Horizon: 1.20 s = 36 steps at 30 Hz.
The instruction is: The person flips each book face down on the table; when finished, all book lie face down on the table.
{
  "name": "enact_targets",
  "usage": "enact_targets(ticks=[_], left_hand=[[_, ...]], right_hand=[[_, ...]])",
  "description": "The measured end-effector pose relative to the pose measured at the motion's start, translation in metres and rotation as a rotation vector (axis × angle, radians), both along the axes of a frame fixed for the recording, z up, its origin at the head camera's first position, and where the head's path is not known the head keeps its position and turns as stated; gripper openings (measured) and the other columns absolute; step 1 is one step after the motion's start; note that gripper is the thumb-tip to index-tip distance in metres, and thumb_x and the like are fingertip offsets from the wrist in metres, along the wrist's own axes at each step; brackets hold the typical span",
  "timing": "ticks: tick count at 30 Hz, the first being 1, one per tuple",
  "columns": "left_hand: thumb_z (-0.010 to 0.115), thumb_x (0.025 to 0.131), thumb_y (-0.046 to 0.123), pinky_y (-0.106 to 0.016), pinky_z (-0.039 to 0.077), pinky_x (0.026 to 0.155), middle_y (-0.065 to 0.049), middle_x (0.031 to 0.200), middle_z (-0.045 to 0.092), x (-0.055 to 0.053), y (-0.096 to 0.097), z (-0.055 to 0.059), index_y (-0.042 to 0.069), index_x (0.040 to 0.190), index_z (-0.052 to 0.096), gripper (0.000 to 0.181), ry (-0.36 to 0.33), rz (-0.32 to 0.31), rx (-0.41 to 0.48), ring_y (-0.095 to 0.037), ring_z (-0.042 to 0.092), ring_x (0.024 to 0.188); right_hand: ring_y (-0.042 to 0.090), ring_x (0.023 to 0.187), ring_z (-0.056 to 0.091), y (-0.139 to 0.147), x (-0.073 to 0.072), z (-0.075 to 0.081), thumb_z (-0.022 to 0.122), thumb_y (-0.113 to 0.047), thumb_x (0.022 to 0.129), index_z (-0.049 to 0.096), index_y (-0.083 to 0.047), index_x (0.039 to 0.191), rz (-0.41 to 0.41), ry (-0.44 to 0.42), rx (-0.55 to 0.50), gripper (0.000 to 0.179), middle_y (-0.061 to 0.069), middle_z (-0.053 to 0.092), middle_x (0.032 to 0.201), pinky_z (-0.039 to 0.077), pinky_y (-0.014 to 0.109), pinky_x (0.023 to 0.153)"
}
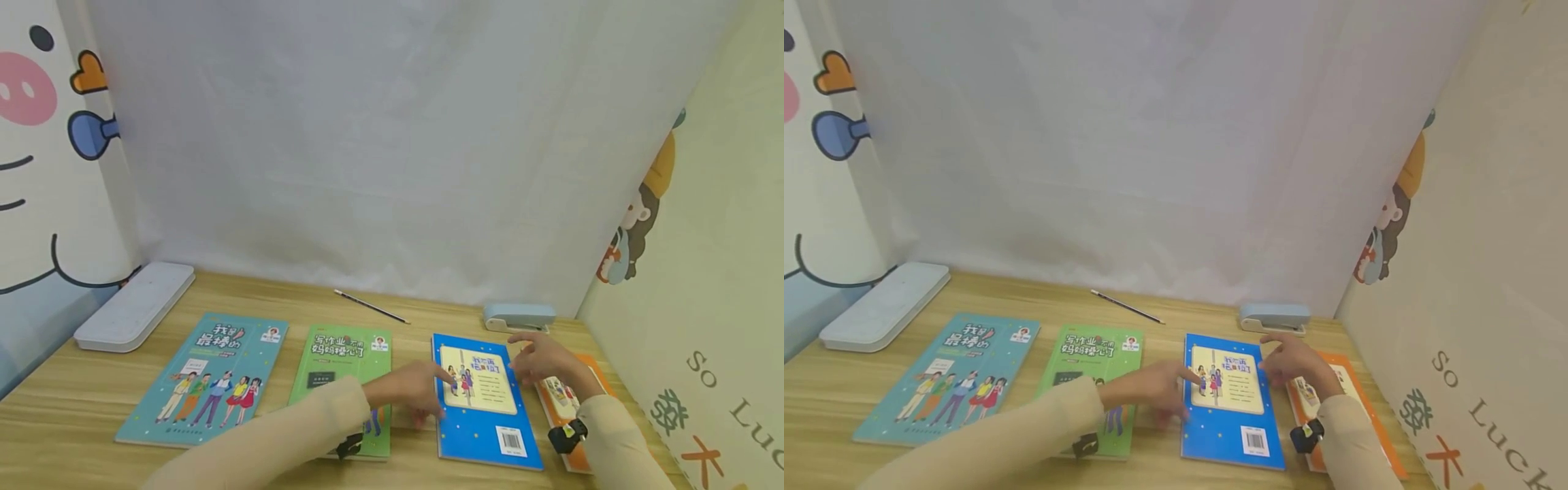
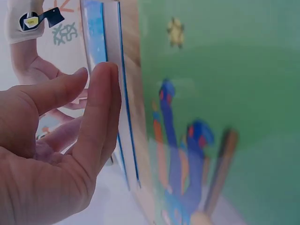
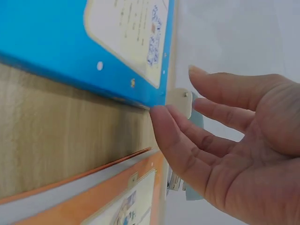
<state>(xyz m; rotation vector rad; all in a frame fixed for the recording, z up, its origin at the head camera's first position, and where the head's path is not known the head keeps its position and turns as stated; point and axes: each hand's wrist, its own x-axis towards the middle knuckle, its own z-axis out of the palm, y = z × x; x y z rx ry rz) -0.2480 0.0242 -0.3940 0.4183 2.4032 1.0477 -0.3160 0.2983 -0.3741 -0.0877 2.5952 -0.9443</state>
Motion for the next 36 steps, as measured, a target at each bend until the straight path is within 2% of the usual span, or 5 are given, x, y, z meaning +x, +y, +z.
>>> enact_targets(ticks=[5, 11, 23, 29, 36], left_hand=[[0.081, 0.082, 0.008, -0.027, 0.057, 0.053, -0.016, 0.116, 0.068, 0.000, -0.016, 0.010, 0.020, 0.135, 0.063, 0.058, 0.097, -0.022, -0.024, -0.019, 0.069, 0.057], [0.078, 0.084, 0.004, -0.034, 0.060, 0.058, -0.015, 0.077, 0.071, -0.004, -0.049, 0.022, 0.012, 0.140, 0.059, 0.060, 0.112, -0.055, 0.097, -0.027, 0.071, 0.063], [0.074, 0.088, 0.004, -0.039, 0.060, 0.061, -0.007, 0.089, 0.071, -0.001, -0.130, 0.027, 0.003, 0.141, 0.055, 0.057, 0.230, -0.098, 0.194, -0.029, 0.072, 0.072], [0.075, 0.086, 0.004, -0.029, 0.059, 0.074, -0.019, 0.103, 0.070, 0.009, -0.151, 0.022, -0.003, 0.138, 0.056, 0.055, 0.279, -0.127, 0.173, -0.028, 0.073, 0.093], [0.079, 0.083, 0.008, -0.051, 0.056, 0.091, -0.020, 0.125, 0.066, 0.024, -0.165, 0.013, 0.005, 0.132, 0.064, 0.051, 0.344, -0.089, 0.012, -0.041, 0.063, 0.115]], right_hand=[[0.028, 0.093, 0.067, -0.004, -0.004, 0.003, 0.067, -0.008, 0.093, 0.040, 0.008, 0.145, 0.058, 0.057, -0.062, 0.060, 0.027, 0.062, 0.116, 0.061, 0.043, 0.078], [0.033, 0.103, 0.067, -0.025, -0.006, 0.002, 0.066, -0.009, 0.095, 0.036, 0.007, 0.149, 0.113, 0.068, -0.168, 0.064, 0.029, 0.060, 0.121, 0.059, 0.048, 0.086], [0.037, 0.104, 0.068, -0.087, -0.021, -0.005, 0.066, -0.005, 0.094, 0.044, 0.004, 0.145, 0.183, 0.099, -0.267, 0.056, 0.029, 0.062, 0.123, 0.060, 0.044, 0.085], [0.040, 0.112, 0.066, -0.118, -0.023, -0.009, 0.063, -0.003, 0.096, 0.044, 0.005, 0.145, 0.249, 0.116, -0.312, 0.053, 0.034, 0.057, 0.131, 0.058, 0.046, 0.091], [0.044, 0.125, 0.057, -0.148, -0.024, -0.021, 0.063, -0.003, 0.095, 0.041, 0.004, 0.148, 0.304, 0.110, -0.323, 0.057, 0.033, 0.054, 0.137, 0.055, 0.048, 0.096]])
